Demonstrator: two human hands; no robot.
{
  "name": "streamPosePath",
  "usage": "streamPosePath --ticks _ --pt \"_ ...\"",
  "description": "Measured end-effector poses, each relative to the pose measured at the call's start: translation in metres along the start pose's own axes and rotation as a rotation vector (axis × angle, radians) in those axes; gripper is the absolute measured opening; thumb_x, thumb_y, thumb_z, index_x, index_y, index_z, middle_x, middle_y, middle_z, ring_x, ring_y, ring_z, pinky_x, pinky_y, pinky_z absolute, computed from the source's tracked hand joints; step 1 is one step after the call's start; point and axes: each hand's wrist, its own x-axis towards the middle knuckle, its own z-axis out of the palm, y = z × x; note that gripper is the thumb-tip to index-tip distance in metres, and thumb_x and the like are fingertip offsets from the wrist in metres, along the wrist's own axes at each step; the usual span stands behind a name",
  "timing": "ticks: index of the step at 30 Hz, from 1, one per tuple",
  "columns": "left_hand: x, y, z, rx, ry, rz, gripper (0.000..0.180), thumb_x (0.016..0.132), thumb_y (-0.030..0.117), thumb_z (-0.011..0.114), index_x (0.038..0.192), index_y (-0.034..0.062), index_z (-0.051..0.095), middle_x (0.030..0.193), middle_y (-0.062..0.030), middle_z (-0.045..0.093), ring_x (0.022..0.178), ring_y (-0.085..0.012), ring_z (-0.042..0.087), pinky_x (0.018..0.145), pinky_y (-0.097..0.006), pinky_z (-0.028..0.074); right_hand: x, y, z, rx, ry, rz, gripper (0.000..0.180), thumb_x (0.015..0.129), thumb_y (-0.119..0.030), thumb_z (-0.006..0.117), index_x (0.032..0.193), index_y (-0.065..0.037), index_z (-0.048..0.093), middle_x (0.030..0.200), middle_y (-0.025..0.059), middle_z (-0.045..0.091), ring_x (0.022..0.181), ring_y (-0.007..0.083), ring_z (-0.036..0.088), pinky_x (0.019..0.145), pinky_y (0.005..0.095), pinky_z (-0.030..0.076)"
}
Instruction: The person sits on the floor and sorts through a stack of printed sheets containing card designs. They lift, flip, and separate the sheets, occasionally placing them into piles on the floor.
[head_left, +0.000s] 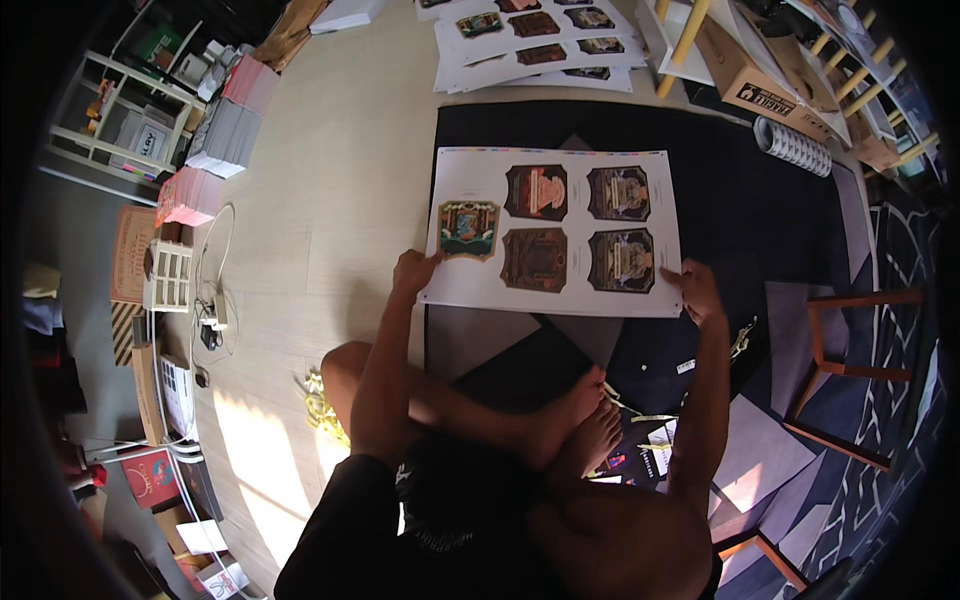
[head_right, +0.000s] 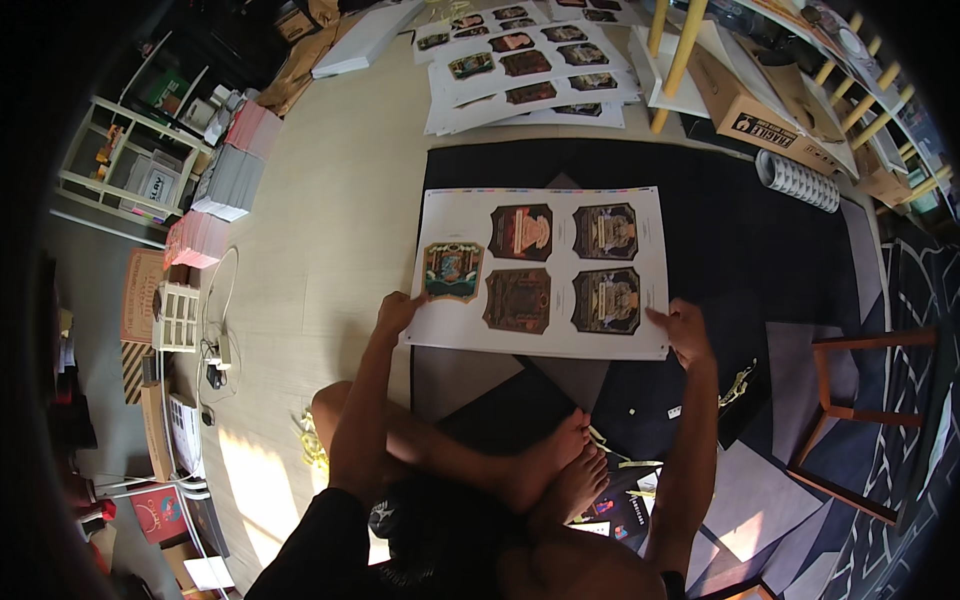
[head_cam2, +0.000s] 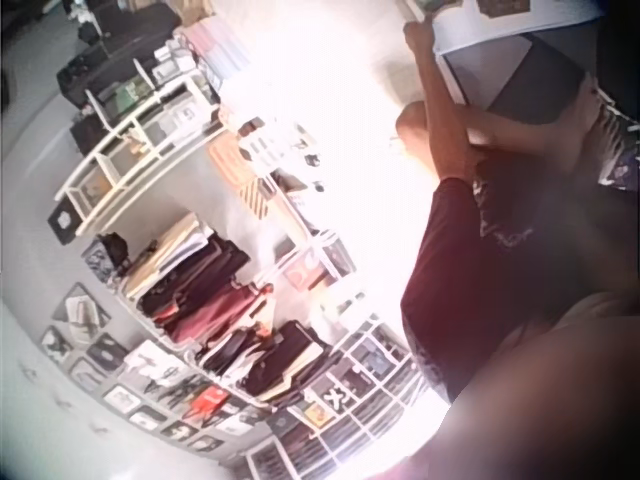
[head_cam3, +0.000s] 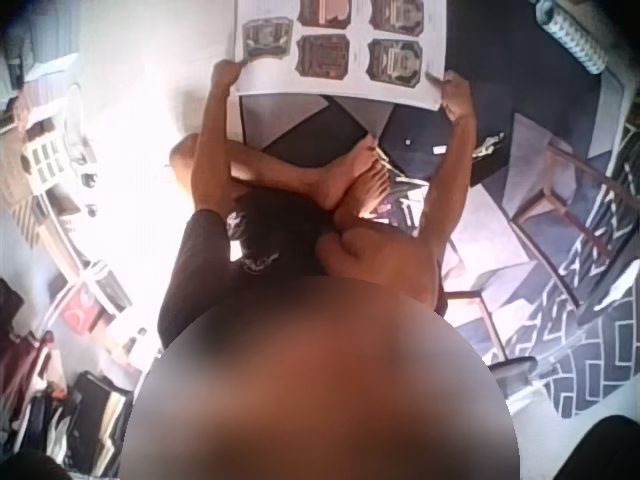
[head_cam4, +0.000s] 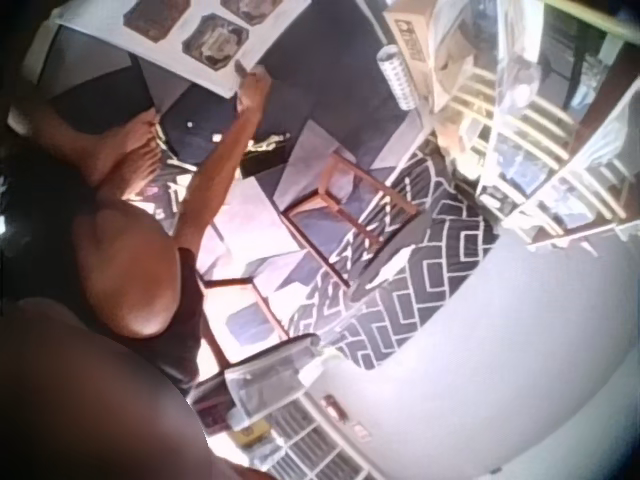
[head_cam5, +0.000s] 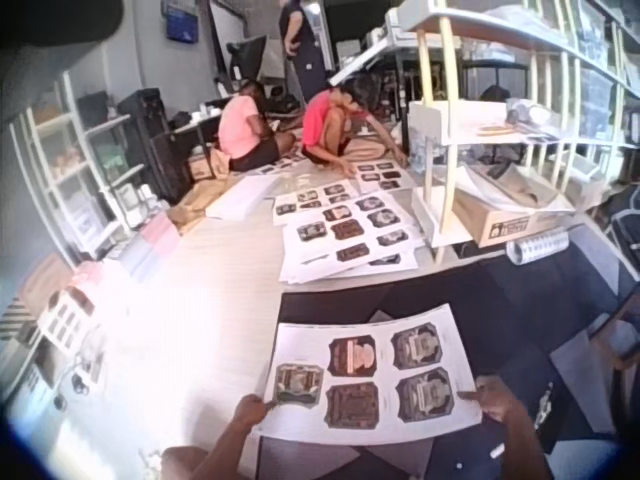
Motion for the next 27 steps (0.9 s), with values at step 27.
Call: streamPosePath --ticks 27 --pt "-0.077 0.039 -0.054 -0.875 -0.205 0.74 0.046 0.079 0.015 0.082 0.117 0.0015 0.061 0.106 -0.0083 0.068 0.101 -0.0175 0.064 0.09 -0.032 0.051 -0.057 -0.026 0.008 0.415 0.043 -0.48 0.029 0.073 0.0 0.083 0.089 -0.005 0.06 0.093 0.0077 0.066 0.089 0.0154 0.064 0.079 0.0304 0.052"
